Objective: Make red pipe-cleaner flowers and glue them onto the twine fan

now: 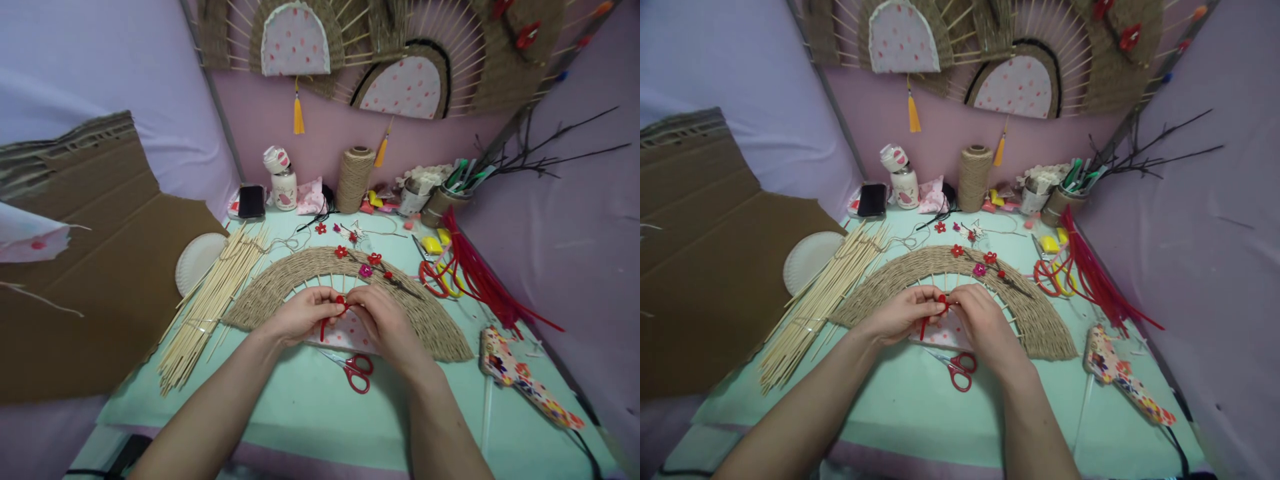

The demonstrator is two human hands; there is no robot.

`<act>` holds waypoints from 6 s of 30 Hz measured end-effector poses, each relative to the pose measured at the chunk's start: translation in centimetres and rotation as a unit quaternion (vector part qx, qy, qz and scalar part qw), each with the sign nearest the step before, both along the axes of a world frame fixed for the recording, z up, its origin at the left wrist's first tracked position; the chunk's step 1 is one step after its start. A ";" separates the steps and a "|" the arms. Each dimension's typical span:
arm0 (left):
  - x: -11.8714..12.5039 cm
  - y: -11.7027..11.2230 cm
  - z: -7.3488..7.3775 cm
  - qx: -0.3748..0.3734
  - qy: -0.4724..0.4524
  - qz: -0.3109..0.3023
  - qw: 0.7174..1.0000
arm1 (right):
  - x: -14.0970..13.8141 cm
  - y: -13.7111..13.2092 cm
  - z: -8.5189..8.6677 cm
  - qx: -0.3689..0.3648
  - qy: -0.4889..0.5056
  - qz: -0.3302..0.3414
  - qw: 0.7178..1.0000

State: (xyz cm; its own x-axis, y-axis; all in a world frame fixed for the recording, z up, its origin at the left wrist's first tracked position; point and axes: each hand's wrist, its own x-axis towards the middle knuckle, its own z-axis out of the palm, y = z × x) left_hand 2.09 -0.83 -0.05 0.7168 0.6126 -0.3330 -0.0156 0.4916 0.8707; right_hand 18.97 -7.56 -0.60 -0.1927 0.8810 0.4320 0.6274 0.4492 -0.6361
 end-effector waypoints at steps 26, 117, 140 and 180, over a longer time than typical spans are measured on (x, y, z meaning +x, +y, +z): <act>1.1 -1.8 -0.7 0.526 0.152 0.022 0.836 | 0.1 0.1 -0.6 -0.384 0.349 -0.047 0.853; 1.6 -0.7 -0.4 0.195 0.088 0.191 0.958 | -1.6 0.2 -1.0 -0.152 0.208 -0.162 0.953; 2.0 -0.8 -1.2 0.174 0.074 0.188 0.964 | -1.8 0.2 -1.0 0.023 -0.004 -0.182 0.983; 2.7 -1.7 -1.7 0.210 0.041 0.264 0.941 | -1.5 0.4 -1.2 -0.039 0.100 -0.192 0.976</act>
State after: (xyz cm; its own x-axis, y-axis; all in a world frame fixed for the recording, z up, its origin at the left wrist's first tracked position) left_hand 4.77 -2.55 -1.72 0.2583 0.9658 -0.0234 -0.0861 0.0471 0.9952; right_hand 17.46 -7.15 -1.80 0.2393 0.9033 0.3561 0.5999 0.1509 -0.7858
